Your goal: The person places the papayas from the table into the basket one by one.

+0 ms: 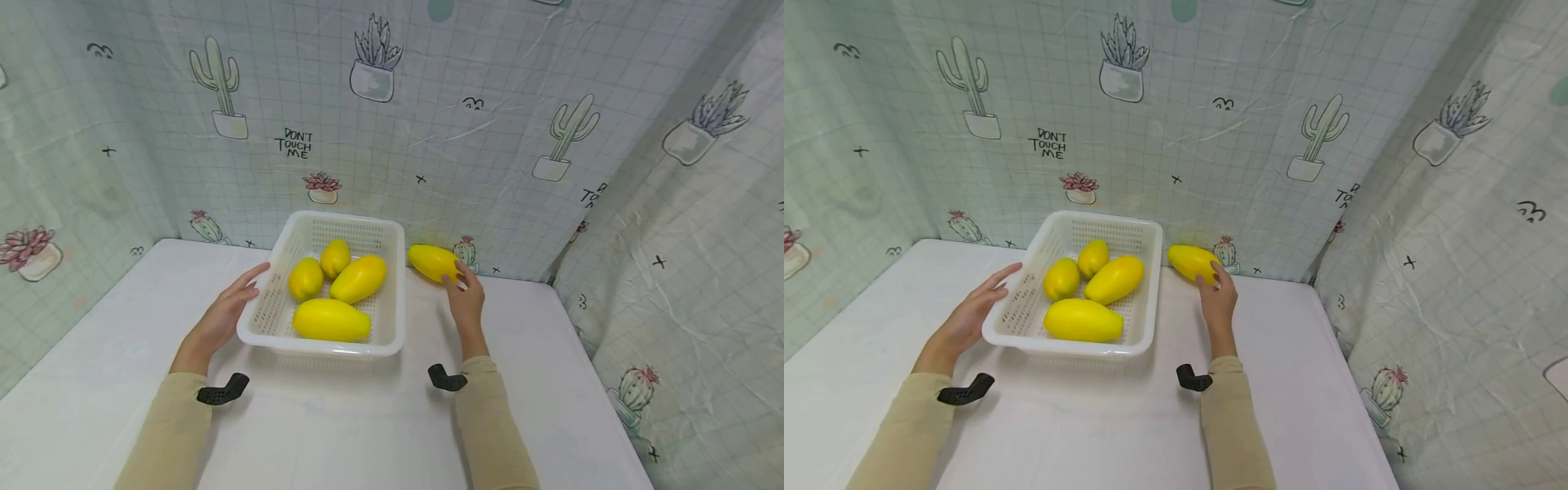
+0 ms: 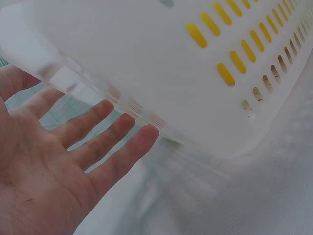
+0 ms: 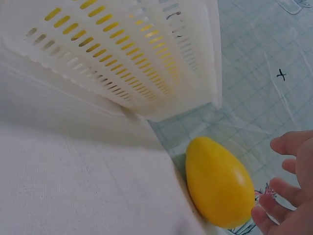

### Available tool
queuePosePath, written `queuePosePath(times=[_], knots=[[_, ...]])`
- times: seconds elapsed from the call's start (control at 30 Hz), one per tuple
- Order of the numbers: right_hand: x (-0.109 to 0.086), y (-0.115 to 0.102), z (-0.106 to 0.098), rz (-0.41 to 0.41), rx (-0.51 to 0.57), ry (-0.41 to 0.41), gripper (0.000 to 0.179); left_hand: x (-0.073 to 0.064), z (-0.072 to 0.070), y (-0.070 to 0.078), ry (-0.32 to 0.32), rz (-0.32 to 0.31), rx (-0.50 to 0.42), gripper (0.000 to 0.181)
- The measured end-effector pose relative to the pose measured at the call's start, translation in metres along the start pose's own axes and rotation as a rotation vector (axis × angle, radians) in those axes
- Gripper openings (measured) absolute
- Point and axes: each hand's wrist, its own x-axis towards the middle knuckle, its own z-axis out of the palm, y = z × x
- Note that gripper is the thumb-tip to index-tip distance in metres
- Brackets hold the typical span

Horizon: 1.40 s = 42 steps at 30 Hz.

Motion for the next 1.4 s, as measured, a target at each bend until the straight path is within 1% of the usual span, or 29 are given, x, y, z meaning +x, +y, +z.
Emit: queuePosePath(times=[0.17, 0.43, 0.73, 1.03, 1.17, 1.27, 1.4], knots=[[0.002, 0.004, 0.0, 0.025, -0.019, 0.008, 0.049, 0.001, 0.0, -0.001, -0.013, 0.01, 0.0, 0.053], [0.006, 0.01, -0.001, 0.055, -0.052, 0.008, 0.049, 0.001, -0.001, -0.002, -0.008, 0.004, -0.009, 0.053], [0.01, 0.012, -0.001, 0.08, -0.095, -0.026, 0.053, 0.001, -0.001, -0.002, -0.012, 0.008, -0.005, 0.053], [0.016, 0.014, -0.001, 0.113, -0.128, -0.034, 0.057, 0.002, 0.0, -0.001, -0.001, 0.003, 0.005, 0.052], [0.02, 0.014, -0.002, 0.127, -0.153, -0.038, 0.06, 0.002, 0.0, -0.002, -0.012, 0.009, 0.0, 0.053], [0.024, 0.015, -0.003, 0.131, -0.175, -0.047, 0.061, 0.002, 0.0, -0.001, -0.015, 0.005, 0.001, 0.053], [0.028, 0.015, -0.004, 0.128, -0.171, -0.074, 0.063, 0.0, 0.001, 0.002, -0.011, -0.003, 0.017, 0.052]])
